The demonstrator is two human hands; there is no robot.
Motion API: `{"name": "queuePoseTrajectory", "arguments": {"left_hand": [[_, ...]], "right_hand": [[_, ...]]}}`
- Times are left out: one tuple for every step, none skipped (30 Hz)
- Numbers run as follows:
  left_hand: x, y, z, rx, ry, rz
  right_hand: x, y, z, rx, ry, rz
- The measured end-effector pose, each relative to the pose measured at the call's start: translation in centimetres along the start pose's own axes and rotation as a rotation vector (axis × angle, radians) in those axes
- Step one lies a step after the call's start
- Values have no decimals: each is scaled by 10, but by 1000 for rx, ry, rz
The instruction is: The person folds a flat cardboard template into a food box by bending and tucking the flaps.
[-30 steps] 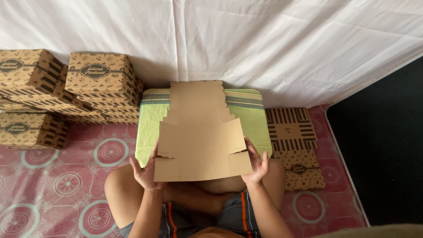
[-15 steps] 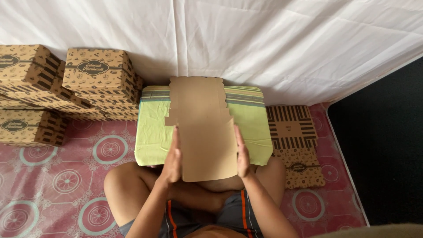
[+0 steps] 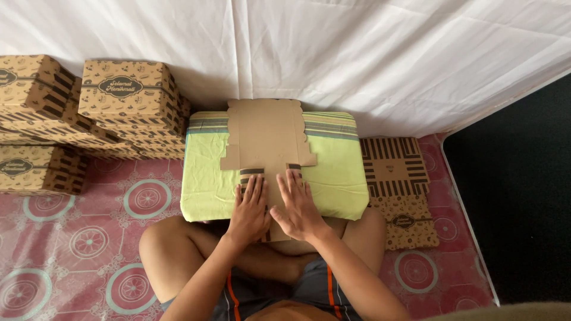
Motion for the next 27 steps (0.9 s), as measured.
{"name": "queuePoseTrajectory", "arguments": {"left_hand": [[0,0,1,-5,3,7],[1,0,2,-11,5,13],[0,0,3,-10,4,11],[0,0,2,-25,27,9],[0,1,1,-39,50,6],[0,1,4,-39,50,7],[1,1,6,-48,59,-10],[2,0,8,-57,69,-28],[2,1,9,-56,68,-28],[3,1,10,-53,44,-31],[4,2,11,-49,19,-34],[3,2,9,-49,19,-35],[2,1,7,-42,33,-36],[2,2,5,-35,46,-35],[1,2,8,-34,47,-35],[2,2,10,-34,49,-34],[2,3,13,-34,51,-34],[2,3,13,-34,51,-33],[2,3,12,-38,62,-24],[2,3,12,-42,75,-15],[2,2,12,-42,75,-13],[1,2,11,-55,76,-1],[0,1,10,-69,77,11],[1,0,7,-68,79,8],[0,0,8,-38,81,27],[0,-1,8,-6,84,46],[1,-1,7,-3,87,43]], "right_hand": [[2,1,3,46,-28,-7],[5,2,6,92,-57,-15],[6,2,9,95,-57,-15],[9,3,13,106,-88,-35],[11,3,16,118,-120,-55],[11,4,18,118,-120,-55],[11,4,20,122,-123,-56],[11,5,23,126,-125,-59],[9,4,25,128,-124,-59],[7,4,27,113,-83,-58],[5,4,28,98,-41,-57],[4,4,27,99,-41,-58],[3,4,27,117,-49,-67],[3,4,27,134,-56,-74],[-5,4,31,134,-55,-74],[-11,5,34,131,-102,-104],[-17,6,38,127,-148,-135],[-20,6,37,127,-148,-134],[-22,6,34,108,-178,-159],[-23,6,32,88,-207,-184],[-23,5,34,87,-207,-183],[-23,4,36,82,-266,-179],[-23,4,38,77,-325,-175],[-22,5,37,77,-322,-178],[-25,5,39,121,-325,-152],[-26,5,43,165,-326,-126],[-25,7,40,166,-321,-129]]}}
Point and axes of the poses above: each hand's wrist, its own y-axis towards the middle knuckle, its own z-axis out of the palm, x = y × z, the point moved 8 cm from there along y, towards the middle knuckle, and after that the axes turned 1 degree about x, right-handed, at the moved point
